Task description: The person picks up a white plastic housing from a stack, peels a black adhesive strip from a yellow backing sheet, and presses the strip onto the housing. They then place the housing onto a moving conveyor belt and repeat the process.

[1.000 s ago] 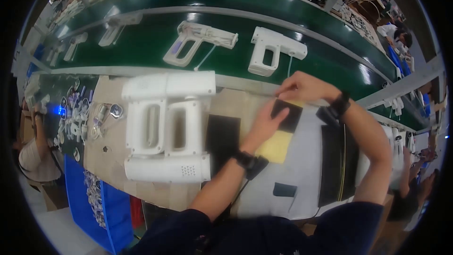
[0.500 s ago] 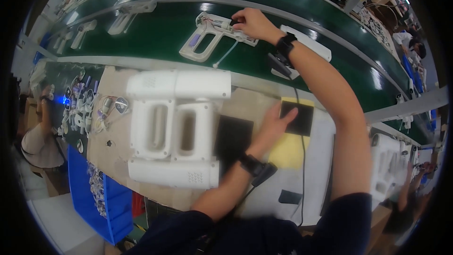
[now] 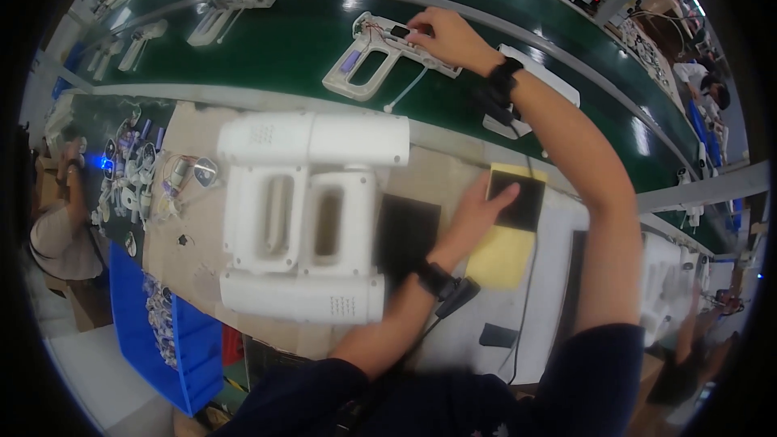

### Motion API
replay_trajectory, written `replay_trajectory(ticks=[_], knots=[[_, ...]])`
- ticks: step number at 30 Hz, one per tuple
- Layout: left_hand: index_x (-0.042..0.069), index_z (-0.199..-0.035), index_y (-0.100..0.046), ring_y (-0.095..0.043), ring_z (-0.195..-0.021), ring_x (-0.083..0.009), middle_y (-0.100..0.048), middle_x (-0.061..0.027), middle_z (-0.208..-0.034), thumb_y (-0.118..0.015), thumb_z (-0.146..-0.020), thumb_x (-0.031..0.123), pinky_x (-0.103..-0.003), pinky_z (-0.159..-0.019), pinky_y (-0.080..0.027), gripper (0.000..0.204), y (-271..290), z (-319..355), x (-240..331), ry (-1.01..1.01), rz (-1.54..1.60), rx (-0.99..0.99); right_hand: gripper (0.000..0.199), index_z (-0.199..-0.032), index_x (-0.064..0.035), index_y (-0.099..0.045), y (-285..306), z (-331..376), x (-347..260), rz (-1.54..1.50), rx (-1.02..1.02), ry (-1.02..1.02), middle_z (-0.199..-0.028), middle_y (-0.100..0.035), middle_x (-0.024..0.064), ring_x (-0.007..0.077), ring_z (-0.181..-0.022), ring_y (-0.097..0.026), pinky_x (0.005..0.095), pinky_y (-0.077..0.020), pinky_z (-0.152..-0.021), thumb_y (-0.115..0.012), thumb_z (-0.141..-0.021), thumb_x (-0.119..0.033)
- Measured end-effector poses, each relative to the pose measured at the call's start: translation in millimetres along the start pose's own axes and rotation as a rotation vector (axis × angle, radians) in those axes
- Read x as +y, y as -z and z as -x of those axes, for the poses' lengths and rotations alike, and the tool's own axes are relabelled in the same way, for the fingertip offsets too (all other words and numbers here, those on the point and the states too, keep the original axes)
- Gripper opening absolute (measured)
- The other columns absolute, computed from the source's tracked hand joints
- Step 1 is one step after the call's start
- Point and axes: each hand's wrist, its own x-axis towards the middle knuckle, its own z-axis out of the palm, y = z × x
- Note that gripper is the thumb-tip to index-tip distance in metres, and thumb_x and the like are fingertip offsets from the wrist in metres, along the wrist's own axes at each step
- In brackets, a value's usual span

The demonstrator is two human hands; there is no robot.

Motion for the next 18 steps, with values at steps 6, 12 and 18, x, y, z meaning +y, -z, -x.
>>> replay_trajectory(ticks=[6, 12, 18], knots=[[-0.005, -0.125, -0.052, -0.060, -0.102, -0.0267, -0.065, -0.0157, -0.109, -0.063, -0.093, 0.031, -0.035, -0.090, -0.046, 0.049, -1.8, -6.5, -6.1, -0.129, -0.069, 0.146, 0.017, -0.099, -0.0002, -0.069, 70.9, 92.7, -27.8, -0.022, -0.471, 0.016, -0.092, -0.065, 0.0125, 0.0243, -0.081, -0.063, 0.0335, -0.0502, -0.073, -0.068, -0.087, -0.012], [-0.002, -0.116, -0.056, -0.063, -0.088, -0.0147, -0.065, -0.0092, -0.102, -0.062, -0.094, 0.015, -0.028, -0.078, -0.051, 0.028, 1.1, -11.3, -6.2, 0.045, 0.209, 0.209, 0.016, -0.101, 0.0027, -0.070, 88.7, 176.8, -45.7, -0.074, -0.538, -0.080, -0.091, -0.063, 0.0132, 0.0268, -0.082, -0.063, 0.0374, -0.0500, -0.075, -0.066, -0.086, -0.003], [-0.001, -0.116, -0.055, -0.062, -0.087, -0.0136, -0.065, -0.0084, -0.103, -0.062, -0.095, 0.013, -0.029, -0.076, -0.053, 0.026, -7.0, -5.9, -9.2, 0.048, 0.253, 0.150, 0.019, -0.103, 0.0025, -0.070, 88.8, 216.1, -51.8, 0.012, -0.403, -0.072, -0.087, -0.061, 0.0150, 0.0335, -0.081, -0.062, 0.0390, -0.0493, -0.073, -0.066, -0.086, -0.005]])
